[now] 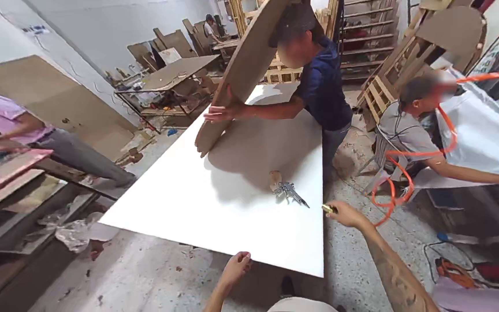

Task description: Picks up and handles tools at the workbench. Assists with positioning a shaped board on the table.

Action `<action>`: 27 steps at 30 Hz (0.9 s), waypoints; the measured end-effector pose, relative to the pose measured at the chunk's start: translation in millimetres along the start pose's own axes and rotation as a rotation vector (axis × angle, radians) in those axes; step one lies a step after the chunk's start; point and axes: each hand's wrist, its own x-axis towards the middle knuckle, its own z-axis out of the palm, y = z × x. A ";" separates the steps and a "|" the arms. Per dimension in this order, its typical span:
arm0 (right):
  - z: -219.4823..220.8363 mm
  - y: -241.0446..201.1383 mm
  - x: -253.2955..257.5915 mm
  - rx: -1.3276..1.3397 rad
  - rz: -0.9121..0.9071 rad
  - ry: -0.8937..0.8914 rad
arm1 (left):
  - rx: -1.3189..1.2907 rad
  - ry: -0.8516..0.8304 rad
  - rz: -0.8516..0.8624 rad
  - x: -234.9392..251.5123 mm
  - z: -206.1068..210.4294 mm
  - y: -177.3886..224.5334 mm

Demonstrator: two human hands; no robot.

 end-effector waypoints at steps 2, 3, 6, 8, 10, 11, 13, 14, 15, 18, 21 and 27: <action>26.2 26.4 -29.7 0.127 0.123 0.058 | -0.001 -0.034 0.043 -1.7 28.2 4.4; 38.5 38.7 -43.9 0.175 0.175 0.083 | -0.016 -0.045 0.063 -3.8 39.7 8.9; 70.4 70.7 -78.2 0.255 0.288 0.122 | -0.032 -0.057 0.130 -6.0 58.2 28.0; 91.2 87.7 -99.7 0.298 0.344 0.146 | 0.012 -0.049 0.167 -3.7 60.9 37.3; 107.7 99.4 -117.5 0.333 0.387 0.144 | 0.076 -0.033 0.195 1.5 59.1 42.5; 115.0 103.3 -125.1 0.347 0.401 0.137 | 0.099 -0.025 0.208 3.3 56.7 43.3; 126.5 109.1 -136.1 0.356 0.422 0.132 | 0.109 0.004 0.232 4.4 52.1 45.9; 130.9 110.2 -139.8 0.358 0.432 0.129 | 0.084 0.024 0.238 3.6 49.9 47.6; 134.8 110.0 -142.6 0.354 0.444 0.126 | 0.033 0.042 0.242 1.8 47.7 50.2; 139.7 103.3 -147.8 0.340 0.471 0.108 | -0.359 0.111 0.231 -7.4 42.8 61.8; 136.0 95.0 -141.1 0.317 0.440 0.105 | -0.798 0.223 0.206 -4.2 26.9 83.1; 120.6 76.0 -129.2 0.252 0.374 0.095 | -0.980 0.227 0.245 1.1 0.0 117.3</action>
